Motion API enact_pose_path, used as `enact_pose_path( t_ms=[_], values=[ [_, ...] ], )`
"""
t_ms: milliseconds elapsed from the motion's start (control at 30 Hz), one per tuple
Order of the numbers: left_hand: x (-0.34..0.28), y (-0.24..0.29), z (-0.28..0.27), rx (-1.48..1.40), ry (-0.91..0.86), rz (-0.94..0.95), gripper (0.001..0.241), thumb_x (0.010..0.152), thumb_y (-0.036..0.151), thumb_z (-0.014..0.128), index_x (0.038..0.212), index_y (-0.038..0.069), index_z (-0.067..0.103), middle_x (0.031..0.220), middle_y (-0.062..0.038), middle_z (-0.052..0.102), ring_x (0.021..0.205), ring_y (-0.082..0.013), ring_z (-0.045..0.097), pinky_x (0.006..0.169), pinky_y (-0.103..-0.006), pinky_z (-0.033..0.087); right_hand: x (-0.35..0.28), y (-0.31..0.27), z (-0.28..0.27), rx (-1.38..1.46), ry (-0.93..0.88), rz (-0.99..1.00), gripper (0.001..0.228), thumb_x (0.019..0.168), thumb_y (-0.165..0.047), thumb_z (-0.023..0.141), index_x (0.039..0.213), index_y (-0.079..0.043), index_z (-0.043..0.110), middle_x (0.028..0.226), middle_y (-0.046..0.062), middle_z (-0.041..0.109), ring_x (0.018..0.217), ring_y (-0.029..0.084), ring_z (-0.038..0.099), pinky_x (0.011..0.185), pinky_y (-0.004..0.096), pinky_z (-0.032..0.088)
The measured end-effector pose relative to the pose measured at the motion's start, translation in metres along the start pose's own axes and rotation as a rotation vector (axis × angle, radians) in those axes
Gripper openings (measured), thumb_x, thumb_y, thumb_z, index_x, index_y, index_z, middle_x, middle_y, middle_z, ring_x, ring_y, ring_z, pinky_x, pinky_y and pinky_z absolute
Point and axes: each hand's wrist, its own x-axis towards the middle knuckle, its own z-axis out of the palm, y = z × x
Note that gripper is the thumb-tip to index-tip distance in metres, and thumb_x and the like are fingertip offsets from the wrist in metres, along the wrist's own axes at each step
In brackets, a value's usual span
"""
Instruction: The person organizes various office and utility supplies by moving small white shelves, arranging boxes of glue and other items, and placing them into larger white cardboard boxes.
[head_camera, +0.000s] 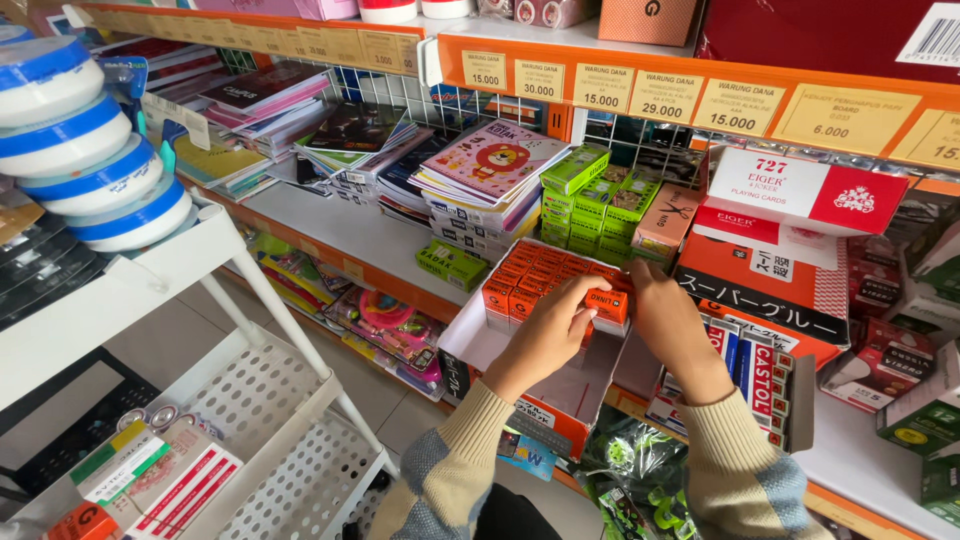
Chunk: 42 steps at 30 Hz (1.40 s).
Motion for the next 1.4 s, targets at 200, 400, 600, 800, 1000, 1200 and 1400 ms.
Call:
enact_pose_path(
  t_ms=[200,400,600,800,1000,1200,1400],
  values=[
    [0.004,-0.01,0.008,0.088,-0.04,-0.001,0.039,0.091,-0.009,0.051,0.128,0.004,0.05,0.117,-0.021,0.059,0.115,-0.0396,0.058,0.086,-0.0457,0.057,0.002,0.011,0.015,0.074,-0.029,0.006,0.022,0.077,-0.002,0.067,0.096,-0.012,0.068,0.095,0.011,0.066,0.077,0.039,0.07,0.062,0.045,0.061],
    [0.012,-0.03,0.018,0.298,-0.101,0.063,0.041,0.089,-0.008,0.056,0.128,0.005,0.052,0.112,-0.019,0.063,0.113,-0.0341,0.061,0.091,-0.0427,0.054,-0.013,-0.01,-0.025,0.154,-0.018,0.0,0.026,0.08,0.001,0.061,0.103,-0.008,0.07,0.099,0.014,0.067,0.082,0.037,0.07,0.066,0.042,0.06],
    [0.012,-0.073,0.04,0.466,-0.151,0.067,0.046,0.088,-0.003,0.061,0.132,0.006,0.051,0.107,-0.02,0.065,0.108,-0.0329,0.064,0.089,-0.0414,0.054,-0.036,-0.026,-0.032,0.36,0.018,0.058,0.039,0.079,-0.008,0.065,0.117,-0.002,0.063,0.098,0.021,0.069,0.087,0.041,0.069,0.07,0.048,0.058],
    [0.011,-0.097,0.055,0.643,-0.155,0.104,0.032,0.085,0.0,0.065,0.116,0.004,0.061,0.102,-0.017,0.067,0.104,-0.0297,0.065,0.091,-0.0402,0.051,-0.039,0.0,0.026,0.201,0.081,0.073,0.019,0.077,-0.014,0.069,0.096,-0.014,0.068,0.09,0.005,0.068,0.089,0.029,0.069,0.068,0.038,0.06],
    [0.005,-0.077,0.046,0.69,-0.143,0.136,0.018,0.086,0.005,0.065,0.103,0.005,0.069,0.1,-0.013,0.069,0.104,-0.0269,0.065,0.092,-0.0389,0.051,-0.035,0.008,0.042,0.034,0.089,0.071,0.009,0.075,-0.018,0.07,0.082,-0.013,0.07,0.088,0.004,0.067,0.088,0.025,0.067,0.064,0.038,0.061],
    [-0.018,0.0,0.002,0.608,0.005,0.153,0.028,0.093,0.019,0.058,0.114,0.003,0.065,0.12,-0.015,0.063,0.115,-0.0311,0.059,0.1,-0.047,0.045,-0.058,-0.038,-0.001,-0.049,0.199,0.062,0.023,0.082,-0.028,0.068,0.096,-0.01,0.07,0.098,0.008,0.066,0.088,0.031,0.064,0.071,0.042,0.057],
    [-0.089,0.084,-0.067,0.462,0.27,0.149,0.023,0.098,0.013,0.051,0.114,-0.001,0.06,0.122,-0.015,0.058,0.114,-0.0327,0.057,0.101,-0.0484,0.044,-0.1,-0.147,-0.033,0.245,0.475,-0.189,0.019,0.089,-0.011,0.064,0.106,-0.005,0.067,0.111,0.014,0.063,0.091,0.03,0.057,0.08,0.04,0.045]
  ],
)
